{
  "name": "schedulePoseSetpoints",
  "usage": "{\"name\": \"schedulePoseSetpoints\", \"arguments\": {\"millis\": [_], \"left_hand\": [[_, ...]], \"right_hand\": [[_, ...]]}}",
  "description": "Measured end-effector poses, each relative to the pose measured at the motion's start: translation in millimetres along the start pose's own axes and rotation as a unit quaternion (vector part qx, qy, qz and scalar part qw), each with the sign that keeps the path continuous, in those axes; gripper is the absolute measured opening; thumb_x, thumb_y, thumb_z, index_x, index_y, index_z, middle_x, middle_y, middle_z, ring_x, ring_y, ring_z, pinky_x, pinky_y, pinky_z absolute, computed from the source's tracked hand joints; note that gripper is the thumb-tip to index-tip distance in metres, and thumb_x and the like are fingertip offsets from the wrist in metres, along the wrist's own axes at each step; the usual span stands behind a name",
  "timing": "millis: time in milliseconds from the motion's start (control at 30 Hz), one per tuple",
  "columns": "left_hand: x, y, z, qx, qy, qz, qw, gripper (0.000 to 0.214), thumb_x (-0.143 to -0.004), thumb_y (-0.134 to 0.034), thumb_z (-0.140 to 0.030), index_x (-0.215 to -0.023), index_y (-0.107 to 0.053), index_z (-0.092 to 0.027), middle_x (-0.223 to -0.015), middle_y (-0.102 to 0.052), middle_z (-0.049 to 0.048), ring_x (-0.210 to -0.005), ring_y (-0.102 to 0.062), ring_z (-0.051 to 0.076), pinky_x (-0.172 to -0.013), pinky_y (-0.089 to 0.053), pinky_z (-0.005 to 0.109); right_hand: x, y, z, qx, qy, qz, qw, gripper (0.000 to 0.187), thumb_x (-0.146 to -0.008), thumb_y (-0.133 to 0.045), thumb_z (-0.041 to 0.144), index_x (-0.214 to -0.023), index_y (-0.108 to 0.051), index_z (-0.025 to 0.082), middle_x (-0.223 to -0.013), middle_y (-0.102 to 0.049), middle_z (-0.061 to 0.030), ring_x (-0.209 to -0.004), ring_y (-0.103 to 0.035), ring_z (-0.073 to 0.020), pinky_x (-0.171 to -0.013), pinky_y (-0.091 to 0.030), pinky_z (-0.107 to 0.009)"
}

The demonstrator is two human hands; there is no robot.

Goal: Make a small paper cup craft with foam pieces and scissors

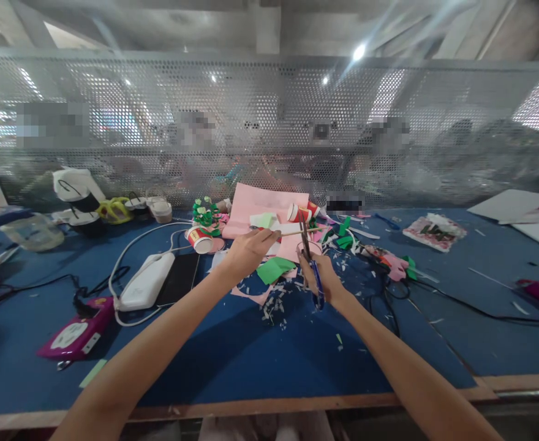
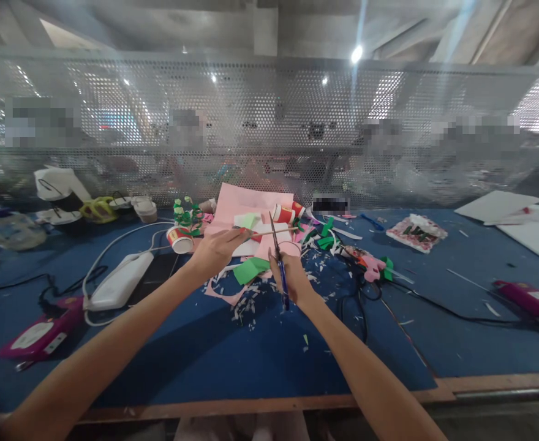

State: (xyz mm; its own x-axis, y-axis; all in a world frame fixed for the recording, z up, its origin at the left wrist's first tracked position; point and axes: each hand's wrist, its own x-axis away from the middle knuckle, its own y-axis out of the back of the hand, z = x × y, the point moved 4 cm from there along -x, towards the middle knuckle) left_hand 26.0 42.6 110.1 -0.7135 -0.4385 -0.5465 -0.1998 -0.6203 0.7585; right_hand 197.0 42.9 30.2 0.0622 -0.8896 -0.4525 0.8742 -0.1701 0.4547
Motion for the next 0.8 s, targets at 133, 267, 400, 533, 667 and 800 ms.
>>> {"name": "schedulePoseSetpoints", "arguments": {"millis": [133, 267, 400, 533, 667, 800], "left_hand": [[1.4, -2.8, 2.3, 0.028, 0.016, -0.032, 0.999, 0.037, -0.086, -0.037, -0.001, -0.114, -0.059, -0.014, -0.098, -0.068, 0.0077, -0.081, -0.064, 0.016, -0.063, -0.05, 0.025], [3.2, -4.1, 1.6, 0.041, 0.025, -0.047, 0.998, 0.037, -0.087, -0.037, -0.002, -0.114, -0.059, -0.014, -0.096, -0.068, 0.0079, -0.082, -0.063, 0.016, -0.068, -0.051, 0.026], [5.4, -3.0, -2.2, 0.01, 0.025, -0.051, 0.998, 0.036, -0.088, -0.036, -0.004, -0.115, -0.058, -0.011, -0.094, -0.068, 0.0091, -0.08, -0.061, 0.017, -0.069, -0.051, 0.029], [7.3, -0.8, -5.8, -0.027, 0.025, -0.051, 0.998, 0.036, -0.088, -0.035, -0.005, -0.116, -0.058, -0.011, -0.094, -0.068, 0.0107, -0.077, -0.06, 0.017, -0.067, -0.051, 0.029], [7.3, 0.8, -7.9, -0.061, 0.025, -0.042, 0.997, 0.037, -0.089, -0.034, -0.005, -0.117, -0.057, -0.013, -0.093, -0.068, 0.0092, -0.075, -0.06, 0.016, -0.065, -0.049, 0.027], [5.2, 2.1, -9.1, -0.073, 0.021, -0.031, 0.997, 0.033, -0.09, -0.036, -0.008, -0.116, -0.057, -0.011, -0.091, -0.067, 0.0094, -0.078, -0.061, 0.017, -0.062, -0.048, 0.026]], "right_hand": [[-0.2, 1.8, 3.9, 0.013, 0.003, -0.001, 1.0, 0.037, -0.085, -0.05, 0.048, -0.06, -0.048, 0.021, -0.042, -0.048, 0.0004, -0.04, -0.053, -0.0163, -0.039, -0.04, -0.024], [-0.2, 1.9, 8.3, 0.01, 0.0, 0.001, 1.0, 0.039, -0.084, -0.05, 0.05, -0.059, -0.047, 0.022, -0.041, -0.049, 0.0005, -0.039, -0.053, -0.0161, -0.04, -0.043, -0.025], [1.5, 0.7, 10.7, -0.008, -0.008, 0.007, 1.0, 0.04, -0.086, -0.048, 0.051, -0.059, -0.046, 0.022, -0.042, -0.05, 0.0007, -0.038, -0.053, -0.0158, -0.041, -0.046, -0.026], [3.1, 0.3, 10.6, -0.025, -0.022, 0.006, 0.999, 0.042, -0.085, -0.047, 0.055, -0.059, -0.044, 0.022, -0.042, -0.048, 0.002, -0.035, -0.051, -0.0148, -0.038, -0.045, -0.026], [4.1, 0.4, 10.6, -0.042, -0.032, 0.014, 0.999, 0.044, -0.086, -0.045, 0.057, -0.058, -0.042, 0.022, -0.039, -0.046, 0.0025, -0.033, -0.05, -0.0145, -0.036, -0.045, -0.025], [3.6, 2.3, 10.6, -0.051, -0.034, 0.027, 0.998, 0.046, -0.087, -0.043, 0.057, -0.057, -0.042, 0.022, -0.038, -0.046, 0.0025, -0.031, -0.049, -0.0146, -0.033, -0.044, -0.026]]}}
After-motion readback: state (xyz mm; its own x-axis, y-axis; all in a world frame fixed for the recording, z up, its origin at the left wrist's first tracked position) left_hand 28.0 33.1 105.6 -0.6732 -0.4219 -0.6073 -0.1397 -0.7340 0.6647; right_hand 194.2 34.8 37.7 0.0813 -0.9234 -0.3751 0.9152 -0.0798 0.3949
